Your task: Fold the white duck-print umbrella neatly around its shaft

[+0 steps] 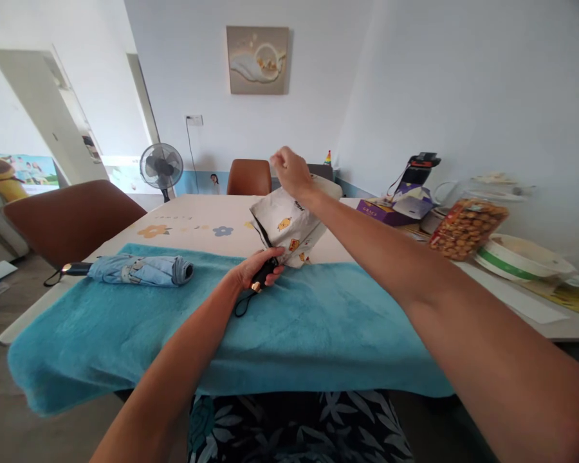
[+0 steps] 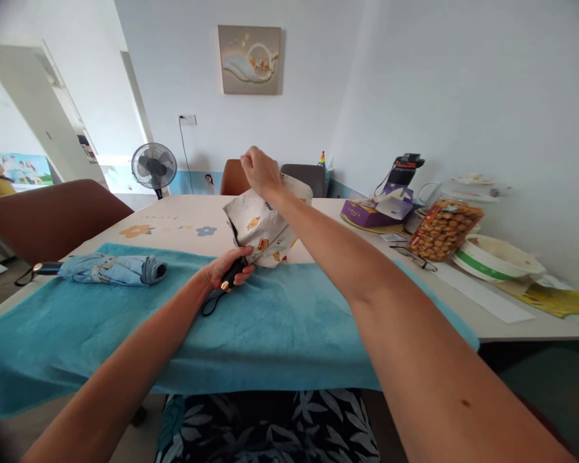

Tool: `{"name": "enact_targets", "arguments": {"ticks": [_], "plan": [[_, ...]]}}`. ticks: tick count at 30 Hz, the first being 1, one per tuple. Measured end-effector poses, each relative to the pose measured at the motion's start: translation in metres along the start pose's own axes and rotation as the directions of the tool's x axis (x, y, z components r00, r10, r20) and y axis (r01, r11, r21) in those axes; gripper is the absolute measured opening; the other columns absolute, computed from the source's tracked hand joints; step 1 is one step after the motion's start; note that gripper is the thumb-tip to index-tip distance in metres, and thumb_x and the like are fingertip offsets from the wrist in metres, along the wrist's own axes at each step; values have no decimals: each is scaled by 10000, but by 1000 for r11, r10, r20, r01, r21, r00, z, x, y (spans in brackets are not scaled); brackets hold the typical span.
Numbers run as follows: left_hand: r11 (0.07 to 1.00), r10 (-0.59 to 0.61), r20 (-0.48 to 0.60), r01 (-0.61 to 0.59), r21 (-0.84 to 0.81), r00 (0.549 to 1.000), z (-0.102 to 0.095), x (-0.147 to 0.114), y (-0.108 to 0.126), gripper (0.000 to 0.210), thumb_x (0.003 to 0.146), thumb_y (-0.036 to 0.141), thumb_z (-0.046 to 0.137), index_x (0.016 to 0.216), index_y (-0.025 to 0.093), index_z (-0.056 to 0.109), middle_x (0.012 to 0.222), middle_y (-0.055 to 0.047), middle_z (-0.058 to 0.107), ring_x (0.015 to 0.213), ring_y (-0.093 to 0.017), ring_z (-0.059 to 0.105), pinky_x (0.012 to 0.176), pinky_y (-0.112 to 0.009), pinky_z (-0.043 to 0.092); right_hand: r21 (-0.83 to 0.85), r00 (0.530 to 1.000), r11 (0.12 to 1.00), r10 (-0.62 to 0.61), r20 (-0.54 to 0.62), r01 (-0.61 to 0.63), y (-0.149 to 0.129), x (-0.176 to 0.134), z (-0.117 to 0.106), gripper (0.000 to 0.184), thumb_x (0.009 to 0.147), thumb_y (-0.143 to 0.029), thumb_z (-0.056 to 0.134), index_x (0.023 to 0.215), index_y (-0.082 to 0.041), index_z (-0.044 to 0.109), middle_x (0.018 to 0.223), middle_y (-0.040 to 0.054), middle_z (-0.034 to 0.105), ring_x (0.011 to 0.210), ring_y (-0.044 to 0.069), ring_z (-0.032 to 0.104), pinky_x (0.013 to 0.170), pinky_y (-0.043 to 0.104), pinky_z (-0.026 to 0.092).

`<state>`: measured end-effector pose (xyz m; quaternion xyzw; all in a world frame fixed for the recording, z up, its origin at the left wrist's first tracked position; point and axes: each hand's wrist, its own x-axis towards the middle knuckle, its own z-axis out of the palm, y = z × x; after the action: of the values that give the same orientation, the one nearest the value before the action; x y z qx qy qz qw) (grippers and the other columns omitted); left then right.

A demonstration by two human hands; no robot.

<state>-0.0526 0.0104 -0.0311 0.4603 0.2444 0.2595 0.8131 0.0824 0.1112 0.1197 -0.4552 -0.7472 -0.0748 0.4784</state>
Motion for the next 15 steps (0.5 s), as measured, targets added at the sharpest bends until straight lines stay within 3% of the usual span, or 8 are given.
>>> {"name": "enact_targets", "arguments": {"ticks": [4,7,9,10,12,13,15], "plan": [[995,-70,7,70,-78,998,-5,3,4,517,815,652,483,609,178,467,441,22,402,315,-68,368,285,-179,301,70,957,996,-29,-290,51,1,-12,-6,264,989,-361,321,974,-184,517,1020,71,566,1043,199,550,960,375,402],[984,-41,-12,38,-173,999,-9,2,9,613,776,765,384,536,201,395,395,32,334,299,-68,345,274,-184,290,134,939,991,21,-344,27,-2,-37,-16,164,955,-326,399,938,-199,501,1023,75,564,1025,185,550,945,343,425],[961,35,-42,-45,-272,999,-10,0,14,622,790,769,338,530,204,368,383,45,300,290,-59,310,269,-177,274,198,937,977,138,-322,-76,-6,-63,-19,166,937,-342,441,854,-212,505,932,61,578,942,190,570,909,345,448],[943,76,-59,-91,-321,995,-11,-1,16,618,808,756,316,537,202,364,384,50,293,289,-53,295,269,-172,269,270,935,950,232,-269,-158,-8,-79,-18,221,928,-382,463,794,-213,509,839,53,582,882,195,587,861,341,473],[901,144,-92,-169,-399,985,-12,-4,20,605,842,724,285,560,196,370,401,55,302,295,-46,283,274,-164,267,439,917,822,400,8,-362,-12,-110,-12,389,940,-470,423,679,-200,526,649,52,562,712,198,608,711,331,513],[881,171,-111,-202,-428,979,-13,-4,21,598,852,713,282,573,193,375,415,56,311,301,-43,286,279,-160,269,487,872,726,444,208,-486,-13,-124,-8,455,933,-513,420,630,-192,533,574,57,547,615,194,598,615,321,513],[849,197,-139,-240,-470,970,-14,-6,22,586,852,707,304,591,188,379,440,60,321,314,-40,298,288,-157,274,480,693,514,396,603,-711,-15,-148,3,495,890,-575,479,619,-173,576,529,74,564,525,196,590,490,305,492]]}}
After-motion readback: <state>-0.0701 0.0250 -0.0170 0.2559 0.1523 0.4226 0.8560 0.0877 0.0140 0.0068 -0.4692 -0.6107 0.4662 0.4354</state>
